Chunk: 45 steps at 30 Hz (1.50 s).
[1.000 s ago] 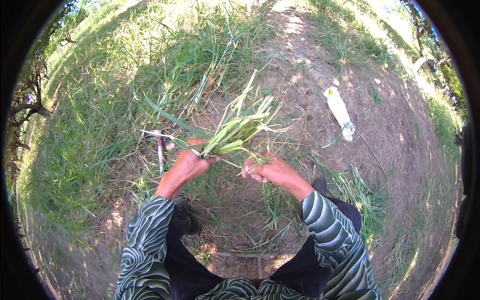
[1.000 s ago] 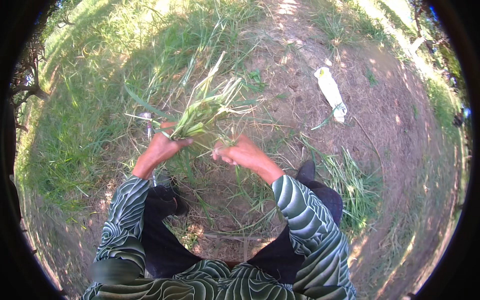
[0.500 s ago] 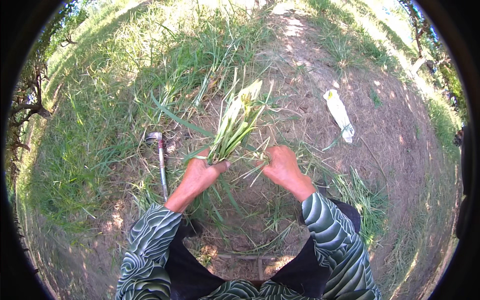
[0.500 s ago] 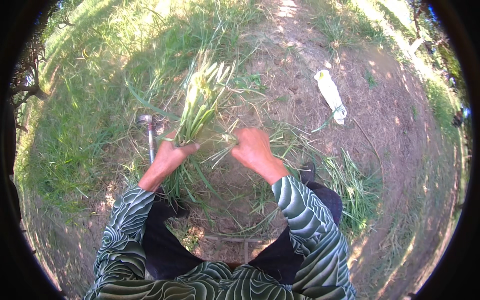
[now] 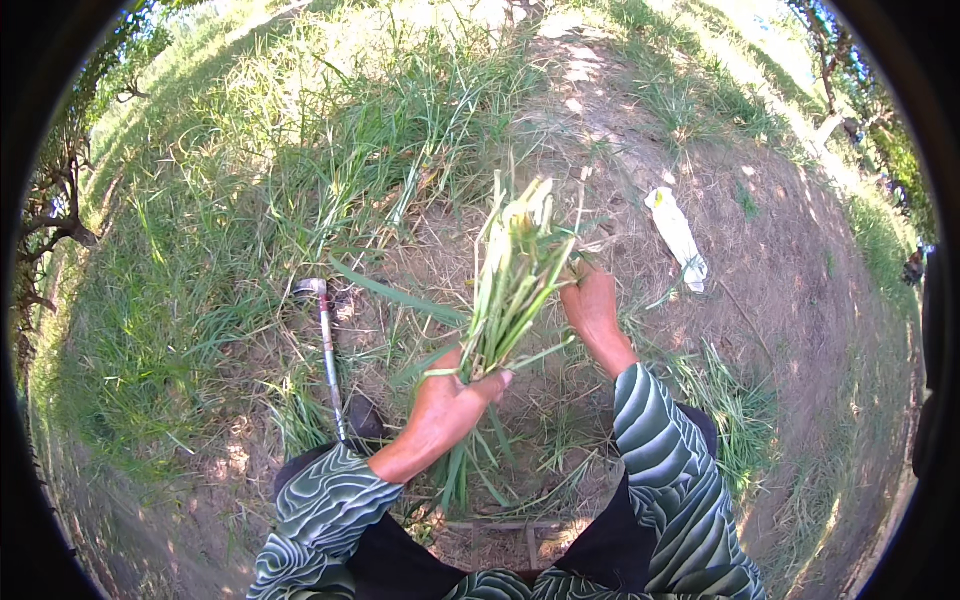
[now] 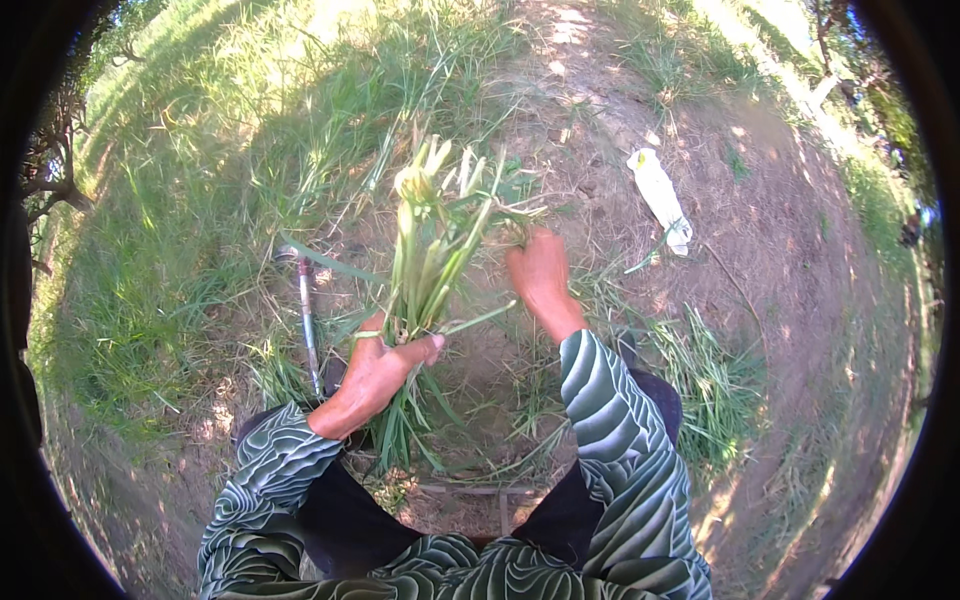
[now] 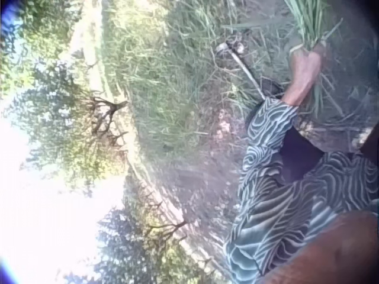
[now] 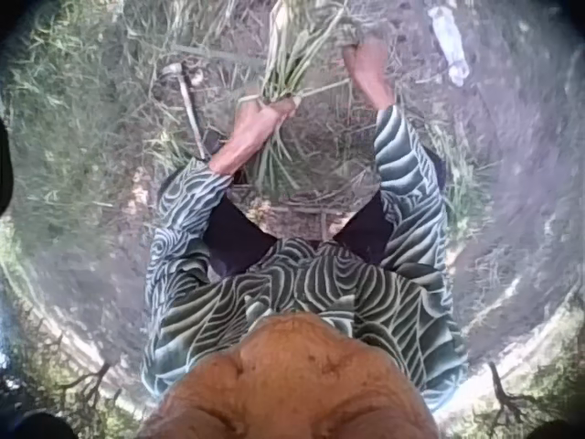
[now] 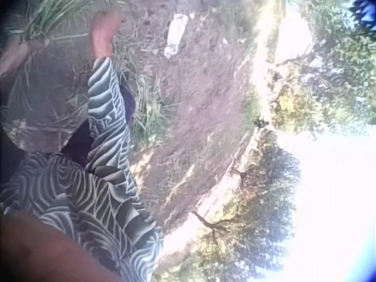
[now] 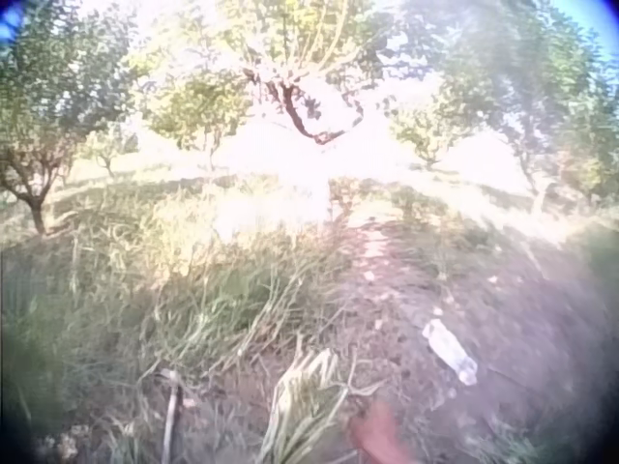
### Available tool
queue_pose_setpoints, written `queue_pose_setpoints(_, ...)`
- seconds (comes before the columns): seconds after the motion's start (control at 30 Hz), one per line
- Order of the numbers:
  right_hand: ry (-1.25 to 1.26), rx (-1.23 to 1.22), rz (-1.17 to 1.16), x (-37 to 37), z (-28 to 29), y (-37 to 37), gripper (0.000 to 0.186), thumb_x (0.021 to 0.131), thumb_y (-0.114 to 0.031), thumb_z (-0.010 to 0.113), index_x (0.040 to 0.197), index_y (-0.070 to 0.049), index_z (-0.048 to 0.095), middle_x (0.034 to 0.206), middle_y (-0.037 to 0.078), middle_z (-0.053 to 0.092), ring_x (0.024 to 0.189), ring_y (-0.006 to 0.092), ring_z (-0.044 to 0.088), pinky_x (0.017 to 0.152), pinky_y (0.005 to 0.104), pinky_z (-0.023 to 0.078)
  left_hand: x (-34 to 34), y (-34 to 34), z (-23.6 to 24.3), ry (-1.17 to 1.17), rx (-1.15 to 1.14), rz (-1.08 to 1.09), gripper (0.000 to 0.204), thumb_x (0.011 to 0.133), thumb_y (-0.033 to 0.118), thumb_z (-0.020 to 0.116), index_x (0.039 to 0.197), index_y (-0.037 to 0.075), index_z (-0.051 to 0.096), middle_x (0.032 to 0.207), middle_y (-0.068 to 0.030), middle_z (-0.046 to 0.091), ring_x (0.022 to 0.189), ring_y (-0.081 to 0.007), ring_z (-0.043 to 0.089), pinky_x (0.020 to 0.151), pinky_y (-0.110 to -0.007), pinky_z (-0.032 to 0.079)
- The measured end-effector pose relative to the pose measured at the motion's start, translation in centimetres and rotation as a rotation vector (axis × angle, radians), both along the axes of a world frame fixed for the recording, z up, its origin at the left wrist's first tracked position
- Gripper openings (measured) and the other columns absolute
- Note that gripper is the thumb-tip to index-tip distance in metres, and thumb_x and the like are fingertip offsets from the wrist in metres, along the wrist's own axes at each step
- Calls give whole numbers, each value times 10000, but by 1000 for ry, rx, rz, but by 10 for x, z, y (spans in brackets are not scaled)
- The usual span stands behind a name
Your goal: The person gathers cut grass from the ground and bundles it by hand. They repeatedly pick up handfuls of grass, align the stems, and twist them into compact bundles, placing each finished bundle on the ground.
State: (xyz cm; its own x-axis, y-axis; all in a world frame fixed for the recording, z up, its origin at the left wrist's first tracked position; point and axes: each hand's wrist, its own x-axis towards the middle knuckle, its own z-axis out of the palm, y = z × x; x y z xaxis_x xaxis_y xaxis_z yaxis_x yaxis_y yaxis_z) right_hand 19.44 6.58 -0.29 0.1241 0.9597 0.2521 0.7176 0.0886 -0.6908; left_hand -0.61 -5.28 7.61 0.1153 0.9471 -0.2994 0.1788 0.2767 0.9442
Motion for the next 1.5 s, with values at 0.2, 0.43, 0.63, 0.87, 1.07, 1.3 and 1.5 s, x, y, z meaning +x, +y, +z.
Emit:
queue_pose_setpoints(0.2, 830, -269, 53, -27, 26, -11, 118, 896, -103, 561, 968, -21, 603, 686, 21, 582, 483, 47, 406, 408, 206, 312, -18, 24, -6, -308, -83, 327, 331, 749, -8, 682, 1056, -11, 559, 893, -95, 666, 780, -178, 611, 738, -306, 465)
queue_pose_setpoints(0.43, 1200, -365, 233, -30, 43, -26, 101, 846, -40, 575, 929, 17, 581, 740, 11, 515, 562, 50, 398, 443, 191, 295, -18, 35, -17, -369, -51, 409, 313, 722, -65, 684, 1011, 22, 601, 958, -86, 657, 835, -169, 604, 698, -310, 491)
queue_pose_setpoints(0.63, 1195, -512, 496, -28, 53, -45, 139, 878, -117, 553, 942, -6, 604, 719, -19, 497, 582, 52, 384, 530, 183, 286, -5, 41, -23, -335, -108, 345, 332, 725, -53, 685, 1037, 11, 591, 939, -89, 648, 821, -187, 601, 739, -333, 481)
queue_pose_setpoints(0.87, 952, -244, 298, -25, 35, -38, 237, 936, -241, 528, 835, -40, 604, 714, 0, 566, 653, 92, 497, 621, 243, 392, 10, 47, -27, -400, -138, 313, 352, 733, -34, 692, 1062, 13, 575, 994, -95, 626, 906, -207, 581, 839, -353, 448)
queue_pose_setpoints(1.07, 511, -173, 305, -12, 44, -48, 251, 895, -244, 596, 778, -29, 649, 677, 37, 613, 642, 115, 523, 601, 299, 419, 11, 45, -18, -411, -119, 367, 340, 735, -80, 662, 1049, 3, 563, 938, -116, 634, 832, -215, 616, 748, -341, 523)
queue_pose_setpoints(1.3, 577, -233, 502, -39, 25, -59, 276, 786, -252, 691, 952, -33, 679, 833, 153, 681, 744, 240, 654, 681, 354, 488, 8, 47, -24, -501, -133, 295, 262, 760, -84, 620, 1011, -28, 567, 897, -141, 660, 795, -236, 664, 698, -332, 551)
queue_pose_setpoints(1.5, 489, -329, 484, -40, 36, -60, 241, 804, -193, 632, 977, -28, 664, 851, 158, 678, 768, 242, 650, 686, 361, 483, 2, 46, -23, -496, -175, 304, 247, 768, -55, 640, 1003, -15, 579, 874, -114, 657, 772, -208, 645, 684, -307, 535)
